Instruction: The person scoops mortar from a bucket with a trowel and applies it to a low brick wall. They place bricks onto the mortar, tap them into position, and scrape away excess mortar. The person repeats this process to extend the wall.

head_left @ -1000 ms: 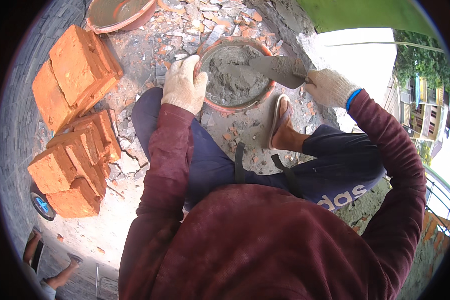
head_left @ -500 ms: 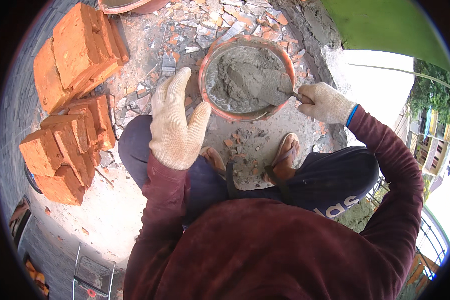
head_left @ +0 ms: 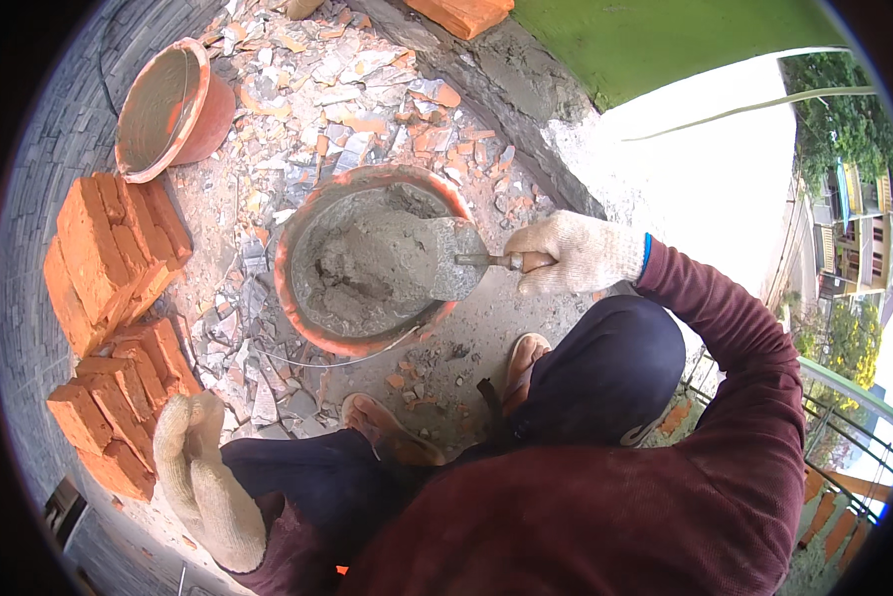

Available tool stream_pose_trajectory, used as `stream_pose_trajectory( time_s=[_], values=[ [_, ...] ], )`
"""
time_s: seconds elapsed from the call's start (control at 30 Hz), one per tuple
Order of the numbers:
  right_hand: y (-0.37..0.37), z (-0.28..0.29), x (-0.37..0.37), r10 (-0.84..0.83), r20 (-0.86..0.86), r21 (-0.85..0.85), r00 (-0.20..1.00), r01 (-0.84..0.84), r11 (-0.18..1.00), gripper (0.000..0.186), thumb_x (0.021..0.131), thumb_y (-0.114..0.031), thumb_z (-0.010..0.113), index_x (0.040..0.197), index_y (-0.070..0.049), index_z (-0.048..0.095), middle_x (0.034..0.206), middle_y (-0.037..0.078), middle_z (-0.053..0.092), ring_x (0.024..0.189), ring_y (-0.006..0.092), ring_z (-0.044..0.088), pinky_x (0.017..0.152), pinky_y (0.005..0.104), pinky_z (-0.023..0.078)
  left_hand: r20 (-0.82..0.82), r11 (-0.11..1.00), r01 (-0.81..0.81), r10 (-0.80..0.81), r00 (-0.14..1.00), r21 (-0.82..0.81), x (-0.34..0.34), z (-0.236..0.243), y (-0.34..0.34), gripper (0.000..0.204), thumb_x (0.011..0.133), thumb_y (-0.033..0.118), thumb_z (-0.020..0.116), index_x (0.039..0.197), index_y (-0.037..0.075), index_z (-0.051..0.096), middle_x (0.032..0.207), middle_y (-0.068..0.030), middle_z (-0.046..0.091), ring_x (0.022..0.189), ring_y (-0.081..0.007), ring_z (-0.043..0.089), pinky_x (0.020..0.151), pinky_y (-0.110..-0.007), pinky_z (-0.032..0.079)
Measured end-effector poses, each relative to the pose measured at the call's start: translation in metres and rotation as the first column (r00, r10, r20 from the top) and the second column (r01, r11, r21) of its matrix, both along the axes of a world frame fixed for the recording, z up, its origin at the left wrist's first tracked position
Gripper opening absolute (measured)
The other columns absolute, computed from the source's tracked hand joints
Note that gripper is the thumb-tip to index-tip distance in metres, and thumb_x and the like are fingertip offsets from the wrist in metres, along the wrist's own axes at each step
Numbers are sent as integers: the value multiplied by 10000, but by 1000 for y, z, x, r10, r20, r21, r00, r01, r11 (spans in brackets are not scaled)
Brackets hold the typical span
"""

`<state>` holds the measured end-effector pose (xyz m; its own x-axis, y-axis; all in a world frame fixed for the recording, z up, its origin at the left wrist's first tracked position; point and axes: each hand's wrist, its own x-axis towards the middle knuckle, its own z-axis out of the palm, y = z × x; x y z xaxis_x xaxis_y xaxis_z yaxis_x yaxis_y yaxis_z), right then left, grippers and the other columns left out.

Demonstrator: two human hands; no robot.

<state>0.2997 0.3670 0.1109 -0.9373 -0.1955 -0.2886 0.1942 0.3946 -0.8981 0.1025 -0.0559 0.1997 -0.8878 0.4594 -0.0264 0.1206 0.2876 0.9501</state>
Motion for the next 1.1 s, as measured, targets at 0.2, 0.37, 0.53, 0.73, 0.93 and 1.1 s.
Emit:
stream_pose_trajectory(
  time_s=[0.2,0.37,0.53,0.73,0.93,1.1],
  values=[
    [27,52,65,-441,400,282,803,350,893,348,953,-243,746,1193,-6,660,804,65,626,776,177,628,758,376,532,-13,966,243,-245,969,-89,1,9,40,425,1076,159,521,1436,-62,568,1388,-180,626,1301,-293,617,1186,-439,424],
    [52,44,121,-713,121,492,691,582,648,336,907,-178,699,1172,27,664,749,47,557,739,147,578,714,341,506,5,940,320,-321,947,-121,6,2,67,424,1054,121,541,1431,-70,570,1383,-186,624,1290,-277,620,1143,-417,453],
    [59,-19,130,-496,-380,890,781,454,33,448,861,-83,647,1299,-3,604,975,186,664,895,344,708,805,454,581,40,878,438,-439,898,-195,16,3,89,486,1031,215,593,1422,-73,574,1376,-179,623,1287,-280,611,1143,-432,448],
    [66,-21,152,-478,-556,727,680,677,117,505,885,-30,634,1385,11,573,1035,232,675,1015,402,685,918,467,556,47,872,423,-425,904,-248,22,14,80,467,1019,237,616,1372,-69,608,1361,-174,626,1270,-282,610,1122,-423,454],
    [79,39,134,-846,350,425,402,737,526,463,1079,-321,503,1418,-15,576,823,-8,563,528,57,531,424,240,460,-19,836,428,-462,887,-345,20,10,84,469,978,308,711,1289,-41,674,1270,-191,668,1220,-322,632,1076,-426,468],
    [83,36,124,-804,414,516,426,618,593,407,1063,-343,484,1316,-56,623,763,-10,541,516,70,529,408,245,467,-96,790,501,-564,820,-353,23,18,88,449,932,309,761,1245,-7,703,1190,-200,695,1112,-352,674,1013,-433,505]
  ],
)
